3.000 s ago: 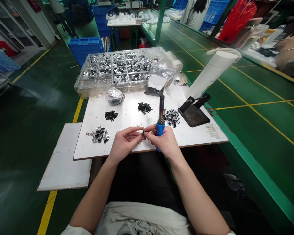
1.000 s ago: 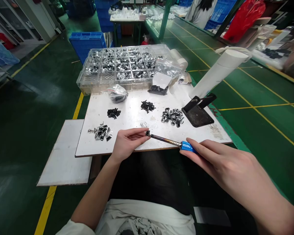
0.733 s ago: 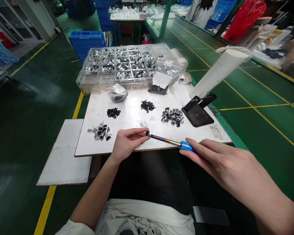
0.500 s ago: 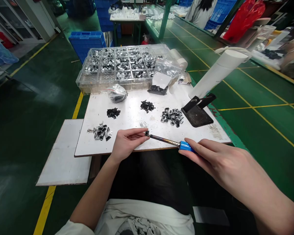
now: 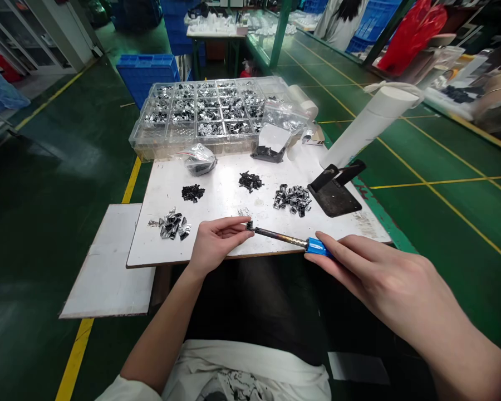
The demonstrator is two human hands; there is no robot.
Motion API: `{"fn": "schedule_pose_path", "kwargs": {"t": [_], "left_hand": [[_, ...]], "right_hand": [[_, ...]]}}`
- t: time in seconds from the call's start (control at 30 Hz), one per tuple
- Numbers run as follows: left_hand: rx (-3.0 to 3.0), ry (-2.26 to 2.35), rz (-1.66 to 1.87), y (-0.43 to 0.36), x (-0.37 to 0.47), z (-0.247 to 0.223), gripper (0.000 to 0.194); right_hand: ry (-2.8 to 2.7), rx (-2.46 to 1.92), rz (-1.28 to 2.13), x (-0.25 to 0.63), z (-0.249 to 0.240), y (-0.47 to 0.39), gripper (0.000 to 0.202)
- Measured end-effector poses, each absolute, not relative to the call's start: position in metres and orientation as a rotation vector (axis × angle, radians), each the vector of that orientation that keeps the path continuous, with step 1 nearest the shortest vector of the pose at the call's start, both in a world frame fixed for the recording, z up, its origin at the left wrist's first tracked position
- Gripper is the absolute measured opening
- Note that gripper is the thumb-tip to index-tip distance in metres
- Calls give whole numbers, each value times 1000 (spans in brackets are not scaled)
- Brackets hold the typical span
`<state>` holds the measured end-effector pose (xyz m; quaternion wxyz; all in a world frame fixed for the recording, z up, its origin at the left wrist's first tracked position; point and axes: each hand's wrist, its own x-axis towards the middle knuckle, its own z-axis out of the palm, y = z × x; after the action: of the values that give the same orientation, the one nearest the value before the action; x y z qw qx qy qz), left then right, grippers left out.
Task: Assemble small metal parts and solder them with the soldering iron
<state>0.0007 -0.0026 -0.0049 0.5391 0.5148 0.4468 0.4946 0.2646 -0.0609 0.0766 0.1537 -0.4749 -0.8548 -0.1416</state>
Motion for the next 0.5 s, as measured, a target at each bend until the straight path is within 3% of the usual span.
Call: {"fn": "schedule_pose_path", "kwargs": {"t": [0.13,0.5], "left_hand": [[1219,1051,1177,-3,0,-5,36],[1217,1070,1182,-4,1,-3,37]], "right_hand": [[-2498,-1300,-562,264,76,-60,32],[-2500,-1341,-518,262,74,-59,33]]}}
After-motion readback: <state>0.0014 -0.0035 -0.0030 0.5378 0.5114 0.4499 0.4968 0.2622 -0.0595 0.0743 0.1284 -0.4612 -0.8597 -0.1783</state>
